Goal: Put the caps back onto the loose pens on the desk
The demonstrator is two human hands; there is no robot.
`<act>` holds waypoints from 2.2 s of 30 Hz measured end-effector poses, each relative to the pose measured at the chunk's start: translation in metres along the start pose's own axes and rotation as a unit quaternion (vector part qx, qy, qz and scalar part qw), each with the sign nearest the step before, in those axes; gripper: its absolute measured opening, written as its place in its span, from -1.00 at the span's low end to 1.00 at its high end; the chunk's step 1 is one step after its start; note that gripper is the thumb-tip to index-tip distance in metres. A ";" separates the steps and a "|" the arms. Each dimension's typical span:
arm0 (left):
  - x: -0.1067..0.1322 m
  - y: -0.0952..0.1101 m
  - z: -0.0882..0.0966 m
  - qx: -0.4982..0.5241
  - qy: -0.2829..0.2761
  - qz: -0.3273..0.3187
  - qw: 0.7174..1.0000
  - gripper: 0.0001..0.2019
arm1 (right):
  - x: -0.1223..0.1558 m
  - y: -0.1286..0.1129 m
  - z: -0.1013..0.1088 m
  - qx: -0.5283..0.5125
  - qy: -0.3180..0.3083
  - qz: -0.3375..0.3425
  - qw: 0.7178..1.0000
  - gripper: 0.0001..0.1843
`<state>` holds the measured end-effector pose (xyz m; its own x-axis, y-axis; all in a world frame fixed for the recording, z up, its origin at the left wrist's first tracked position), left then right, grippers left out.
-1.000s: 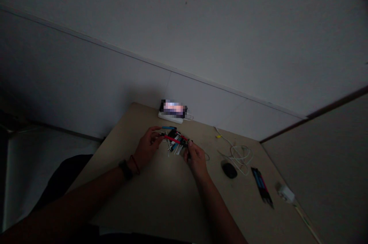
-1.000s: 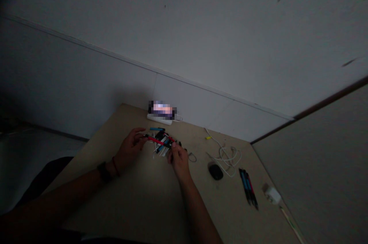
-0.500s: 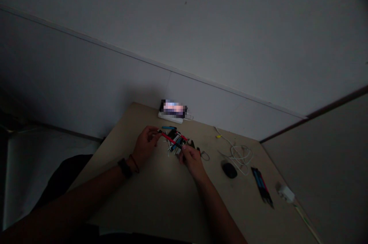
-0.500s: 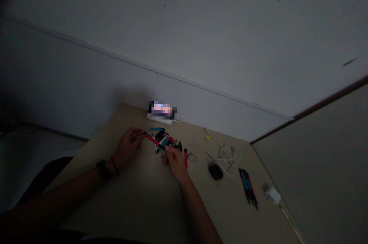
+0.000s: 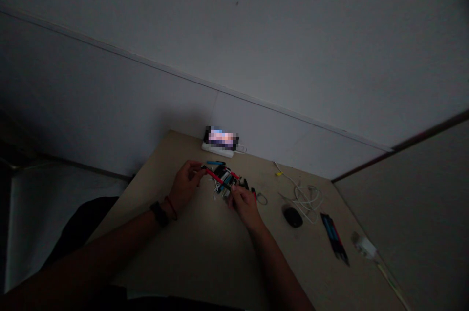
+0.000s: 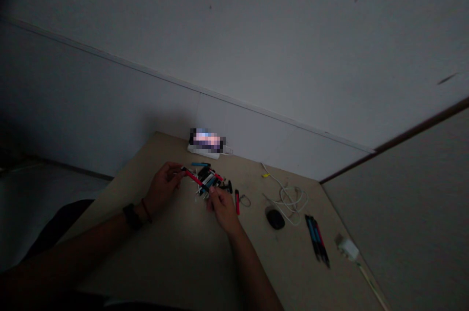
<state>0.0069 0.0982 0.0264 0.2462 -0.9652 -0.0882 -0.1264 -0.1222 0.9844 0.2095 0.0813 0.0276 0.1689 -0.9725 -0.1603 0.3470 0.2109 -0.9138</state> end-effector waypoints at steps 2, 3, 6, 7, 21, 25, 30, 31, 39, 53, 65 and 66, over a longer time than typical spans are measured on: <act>0.000 0.000 0.001 -0.003 0.003 -0.001 1.000 -0.67 | 0.000 -0.001 -0.001 0.001 -0.003 -0.001 1.000 -0.32; 0.000 0.001 0.001 -0.005 0.005 -0.002 1.000 -0.67 | 0.000 -0.001 -0.001 0.000 -0.005 -0.001 1.000 -0.32; 0.000 0.001 0.001 -0.009 0.006 0.000 1.000 -0.66 | 0.001 -0.004 -0.002 -0.004 -0.009 0.000 1.000 -0.32; 0.000 0.001 0.001 -0.008 0.004 0.001 1.000 -0.66 | 0.001 -0.004 -0.003 -0.005 -0.009 0.000 1.000 -0.32; -0.001 -0.001 0.000 0.004 0.004 0.008 1.000 -0.67 | 0.002 -0.005 -0.004 0.027 -0.014 -0.002 1.000 -0.31; -0.001 0.000 0.001 0.001 0.008 0.008 1.000 -0.68 | 0.002 -0.006 -0.005 0.024 -0.019 -0.004 1.000 -0.32; -0.001 0.000 0.001 -0.004 0.008 0.007 1.000 -0.67 | 0.002 -0.005 -0.005 0.036 -0.020 0.004 0.999 -0.30; -0.001 0.000 0.002 -0.005 0.010 0.005 1.000 -0.67 | 0.002 -0.006 -0.005 0.037 -0.021 0.006 0.999 -0.30; 0.001 0.002 0.001 -0.005 0.004 0.006 1.000 -0.65 | 0.002 -0.007 -0.006 0.034 -0.025 0.004 0.999 -0.31; -0.001 0.003 0.003 -0.027 0.006 0.002 1.000 -0.68 | 0.001 -0.001 -0.001 0.035 -0.001 -0.002 0.999 -0.29; 0.000 -0.001 0.002 -0.012 0.000 0.008 1.000 -0.69 | 0.000 -0.003 0.003 0.026 0.017 -0.003 1.000 -0.28; 0.000 -0.001 0.002 -0.012 0.003 0.007 1.000 -0.69 | 0.000 -0.003 0.003 0.027 0.015 -0.002 1.000 -0.28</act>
<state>0.0050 0.0979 0.0254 0.2505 -0.9653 -0.0733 -0.1076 -0.1030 0.9888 0.2110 0.0805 0.0312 0.1392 -0.9759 -0.1680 0.3964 0.2104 -0.8936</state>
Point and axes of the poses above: each hand's wrist, its own x-axis away from the middle knuckle, its own z-axis out of the back of the hand, y = z × x, the point moved 10 cm from there along -x, towards the middle knuckle, and after that the axes turned 5 degrees about y, right-handed, at the moved point
